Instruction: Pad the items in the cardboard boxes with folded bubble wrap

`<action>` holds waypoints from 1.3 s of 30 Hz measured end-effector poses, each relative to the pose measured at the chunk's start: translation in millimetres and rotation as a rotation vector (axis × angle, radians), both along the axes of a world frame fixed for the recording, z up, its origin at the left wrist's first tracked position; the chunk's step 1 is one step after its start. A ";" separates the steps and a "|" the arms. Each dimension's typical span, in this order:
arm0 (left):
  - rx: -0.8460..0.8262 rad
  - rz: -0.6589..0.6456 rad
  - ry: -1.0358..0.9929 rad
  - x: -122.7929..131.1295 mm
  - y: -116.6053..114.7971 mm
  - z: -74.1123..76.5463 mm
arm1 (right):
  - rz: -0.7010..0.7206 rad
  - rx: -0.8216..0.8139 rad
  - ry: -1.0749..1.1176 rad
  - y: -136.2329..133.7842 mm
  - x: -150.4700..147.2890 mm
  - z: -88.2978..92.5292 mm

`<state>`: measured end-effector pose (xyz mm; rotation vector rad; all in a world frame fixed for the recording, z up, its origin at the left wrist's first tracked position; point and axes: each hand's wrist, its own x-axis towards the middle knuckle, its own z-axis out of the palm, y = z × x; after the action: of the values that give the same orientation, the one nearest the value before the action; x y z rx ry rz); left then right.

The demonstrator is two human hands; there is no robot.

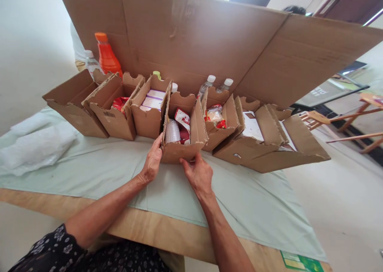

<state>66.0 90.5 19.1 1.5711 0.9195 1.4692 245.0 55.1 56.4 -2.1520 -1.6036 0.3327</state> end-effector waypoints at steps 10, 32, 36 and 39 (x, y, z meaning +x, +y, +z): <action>-0.206 0.133 0.245 -1.0 24.1 -32.1 | 0.013 0.047 -0.073 63.3 -14.1 -6.8; -0.174 0.159 0.420 4.0 25.7 -21.2 | 0.475 0.683 -0.506 85.1 -109.4 90.4; -0.169 0.167 0.416 0.6 13.8 -7.8 | 0.538 0.476 -0.604 120.9 -120.1 103.1; -0.119 0.168 0.388 -11.9 -18.0 3.4 | 0.600 0.460 -0.574 116.0 -122.9 103.7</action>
<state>54.1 72.5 22.5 1.7556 1.3644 1.2119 122.1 171.1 160.0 -1.4461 -2.3455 -0.4922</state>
